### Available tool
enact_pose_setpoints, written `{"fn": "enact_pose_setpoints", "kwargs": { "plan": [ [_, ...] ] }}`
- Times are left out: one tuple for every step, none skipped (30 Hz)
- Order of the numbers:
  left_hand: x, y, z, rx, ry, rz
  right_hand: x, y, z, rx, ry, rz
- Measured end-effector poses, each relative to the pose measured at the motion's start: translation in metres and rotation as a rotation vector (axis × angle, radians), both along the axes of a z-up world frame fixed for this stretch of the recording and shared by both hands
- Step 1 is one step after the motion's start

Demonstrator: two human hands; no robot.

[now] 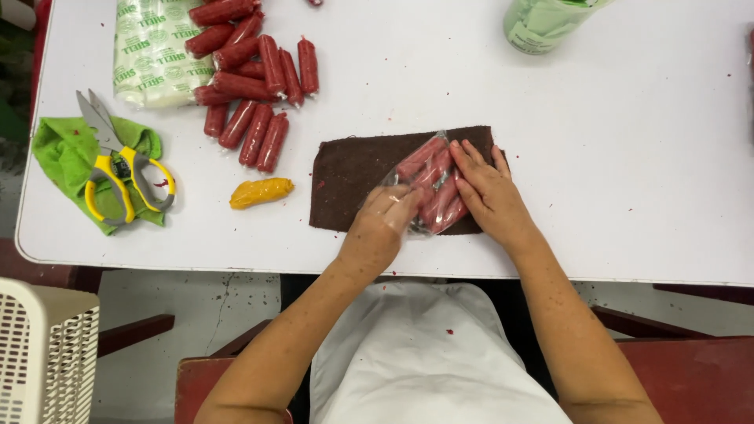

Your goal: Manually packaging small red sausages into clear plastic bags and adding green labels.

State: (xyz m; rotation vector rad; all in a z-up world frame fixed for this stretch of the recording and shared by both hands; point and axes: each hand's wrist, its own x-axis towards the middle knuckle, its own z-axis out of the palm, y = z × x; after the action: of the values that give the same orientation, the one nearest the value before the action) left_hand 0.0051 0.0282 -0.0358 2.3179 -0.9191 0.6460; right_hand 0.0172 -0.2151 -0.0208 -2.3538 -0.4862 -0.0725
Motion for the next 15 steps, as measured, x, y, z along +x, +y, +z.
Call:
{"fn": "enact_pose_setpoints", "kwargs": {
  "plan": [
    [-0.003, 0.002, 0.023, -0.001, -0.002, -0.002, -0.001, -0.001, 0.001, -0.001, -0.002, -0.002],
    [-0.007, 0.005, 0.047, 0.178, 0.255, 0.017, -0.002, 0.001, 0.001, 0.041, -0.015, -0.046],
    [-0.012, 0.009, 0.070, 0.356, 0.513, 0.036, -0.003, 0.002, 0.001, 0.083, -0.027, -0.089],
    [-0.012, 0.013, 0.065, 0.360, 0.517, 0.040, -0.002, 0.003, 0.001, 0.087, -0.023, -0.086],
    [-0.014, 0.016, 0.061, 0.311, 0.432, 0.068, -0.002, 0.005, 0.002, 0.082, -0.030, -0.087],
    [-0.015, 0.019, 0.056, 0.261, 0.345, 0.095, -0.002, 0.006, 0.003, 0.075, -0.039, -0.089],
    [-0.016, 0.022, 0.047, 0.263, 0.347, 0.097, -0.004, 0.007, 0.001, 0.078, -0.037, -0.087],
    [-0.014, 0.022, 0.039, 0.183, 0.210, 0.131, -0.004, 0.006, 0.000, 0.075, -0.025, -0.090],
    [-0.012, 0.022, 0.031, 0.103, 0.073, 0.164, -0.004, 0.005, -0.001, 0.071, -0.014, -0.093],
    [-0.014, 0.019, 0.020, 0.102, 0.073, 0.161, -0.005, 0.005, 0.002, 0.070, -0.013, -0.095],
    [-0.015, 0.016, 0.008, 0.139, 0.047, 0.103, -0.006, 0.006, 0.004, 0.062, -0.015, -0.062],
    [-0.016, 0.013, -0.002, 0.178, 0.020, 0.044, -0.007, 0.007, 0.006, 0.056, -0.018, -0.030],
    [-0.014, 0.008, -0.002, 0.179, 0.020, 0.040, -0.006, 0.007, 0.005, 0.057, -0.017, -0.034],
    [-0.013, 0.002, -0.003, 0.264, 0.004, 0.061, -0.006, 0.006, 0.003, 0.038, -0.023, -0.004],
    [-0.012, -0.003, -0.004, 0.349, -0.013, 0.081, -0.006, 0.006, 0.002, 0.019, -0.028, 0.026]
  ]
}}
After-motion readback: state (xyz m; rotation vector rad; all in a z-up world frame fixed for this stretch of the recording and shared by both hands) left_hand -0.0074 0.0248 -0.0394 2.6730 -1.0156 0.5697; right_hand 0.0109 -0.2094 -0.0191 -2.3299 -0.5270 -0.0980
